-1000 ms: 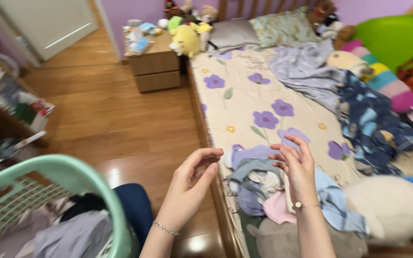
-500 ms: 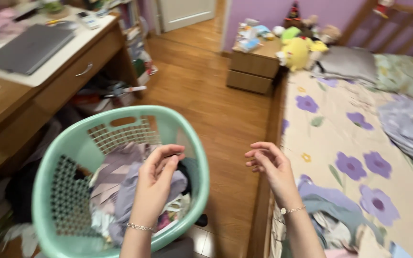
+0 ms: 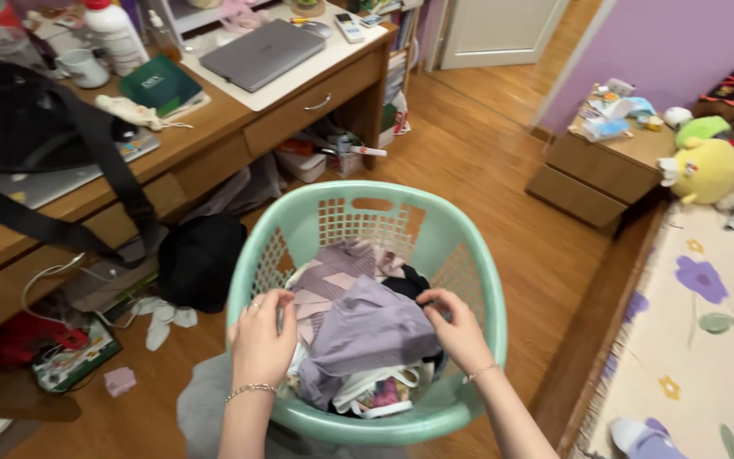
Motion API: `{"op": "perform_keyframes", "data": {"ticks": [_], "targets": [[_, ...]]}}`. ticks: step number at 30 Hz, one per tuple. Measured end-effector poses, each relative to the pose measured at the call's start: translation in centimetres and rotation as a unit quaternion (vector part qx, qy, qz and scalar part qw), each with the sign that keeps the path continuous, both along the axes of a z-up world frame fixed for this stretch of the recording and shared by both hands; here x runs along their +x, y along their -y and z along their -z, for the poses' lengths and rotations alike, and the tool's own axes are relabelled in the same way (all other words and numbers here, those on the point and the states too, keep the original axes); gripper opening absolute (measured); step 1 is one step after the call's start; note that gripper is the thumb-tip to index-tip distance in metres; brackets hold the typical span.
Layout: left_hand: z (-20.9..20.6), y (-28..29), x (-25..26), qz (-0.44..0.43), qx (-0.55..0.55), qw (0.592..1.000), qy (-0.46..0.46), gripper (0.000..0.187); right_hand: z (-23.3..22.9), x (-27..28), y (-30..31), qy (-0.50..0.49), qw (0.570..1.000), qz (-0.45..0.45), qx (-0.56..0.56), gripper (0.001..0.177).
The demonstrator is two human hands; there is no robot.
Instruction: Sorting clothes from a laundry basket onto a bed.
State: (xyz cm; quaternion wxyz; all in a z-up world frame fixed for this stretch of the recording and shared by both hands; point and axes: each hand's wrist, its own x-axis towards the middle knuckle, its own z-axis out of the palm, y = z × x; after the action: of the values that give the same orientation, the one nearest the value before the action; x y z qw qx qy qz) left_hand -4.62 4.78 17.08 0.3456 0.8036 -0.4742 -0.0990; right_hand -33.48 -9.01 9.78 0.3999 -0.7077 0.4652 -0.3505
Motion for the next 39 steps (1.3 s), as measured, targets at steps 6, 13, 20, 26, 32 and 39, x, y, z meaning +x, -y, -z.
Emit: {"op": "perform_keyframes", "data": {"ticks": [6, 13, 20, 26, 32, 39], "targets": [[2.0, 0.2, 1.2, 0.014, 0.105, 0.987, 0.122, 0.017, 4.9, 0.3, -0.4, -0.215, 0.976, -0.020, 0.034, 0.026], [3.2, 0.8, 1.5, 0.011, 0.119, 0.985, 0.123, 0.016, 3.6, 0.8, -0.9, -0.477, 0.859, -0.062, 0.177, 0.019], [3.5, 1.0, 2.0, 0.032, 0.143, 0.974, 0.173, 0.019, 6.4, 0.8, -1.0, -0.477, 0.832, -0.122, 0.257, 0.058], [3.3, 0.7, 2.1, 0.036, 0.136, 0.972, 0.189, 0.019, 9.8, -0.3, -0.3, -0.418, 0.878, -0.118, 0.201, 0.070], [3.2, 0.4, 2.1, 0.036, 0.130, 0.975, 0.178, 0.018, 7.1, 0.2, -0.7, -0.297, 0.952, -0.072, -0.004, 0.055], [2.8, 0.3, 1.7, 0.035, 0.134, 0.976, 0.169, 0.020, 0.3, 1.6, -2.4, -0.123, 0.969, 0.013, -0.212, 0.075]]}}
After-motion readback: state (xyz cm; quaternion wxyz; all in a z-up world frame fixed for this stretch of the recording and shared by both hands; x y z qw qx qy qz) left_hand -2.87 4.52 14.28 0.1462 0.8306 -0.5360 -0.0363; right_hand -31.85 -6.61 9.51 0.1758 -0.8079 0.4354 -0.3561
